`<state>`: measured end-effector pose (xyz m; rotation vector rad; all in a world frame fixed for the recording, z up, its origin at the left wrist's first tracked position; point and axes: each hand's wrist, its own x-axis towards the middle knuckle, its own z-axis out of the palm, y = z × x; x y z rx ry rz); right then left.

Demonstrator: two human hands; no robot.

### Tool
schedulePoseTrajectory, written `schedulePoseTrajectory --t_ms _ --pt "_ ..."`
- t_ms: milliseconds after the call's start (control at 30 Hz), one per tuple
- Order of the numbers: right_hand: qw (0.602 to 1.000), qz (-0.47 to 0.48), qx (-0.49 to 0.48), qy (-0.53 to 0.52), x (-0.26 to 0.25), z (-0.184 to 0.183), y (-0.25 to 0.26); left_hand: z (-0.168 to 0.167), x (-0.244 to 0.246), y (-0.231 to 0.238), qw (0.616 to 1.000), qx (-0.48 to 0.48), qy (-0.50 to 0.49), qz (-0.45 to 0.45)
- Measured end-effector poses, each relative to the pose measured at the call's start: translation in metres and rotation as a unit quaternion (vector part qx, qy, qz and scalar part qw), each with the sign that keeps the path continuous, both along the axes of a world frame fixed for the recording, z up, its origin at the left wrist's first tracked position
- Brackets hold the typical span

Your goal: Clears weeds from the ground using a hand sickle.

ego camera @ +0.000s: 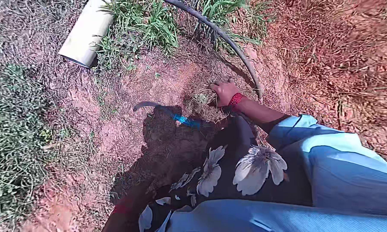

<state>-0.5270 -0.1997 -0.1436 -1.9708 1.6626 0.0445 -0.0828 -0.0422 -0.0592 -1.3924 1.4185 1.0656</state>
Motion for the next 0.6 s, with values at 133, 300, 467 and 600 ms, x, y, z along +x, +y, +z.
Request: schedulePoseTrajectory --t_ms 133,300,467,600 --pt "0.996 -0.087 -0.014 0.034 0.005 0.007 -0.093 -0.043 0.047 0.023 0.997 -0.044 0.043 -0.042" --pt "0.993 -0.058 0.092 0.039 0.016 -0.001 -0.126 0.0 -0.011 -0.002 1.0 0.009 -0.021 0.021" --pt "0.989 0.016 0.124 0.076 0.031 0.0 -0.058 -0.01 0.002 0.009 0.997 -0.062 0.052 0.015" --pt "0.992 0.025 0.115 0.037 0.047 -0.002 0.019 0.0 -0.007 0.007 1.0 -0.017 0.006 0.001"
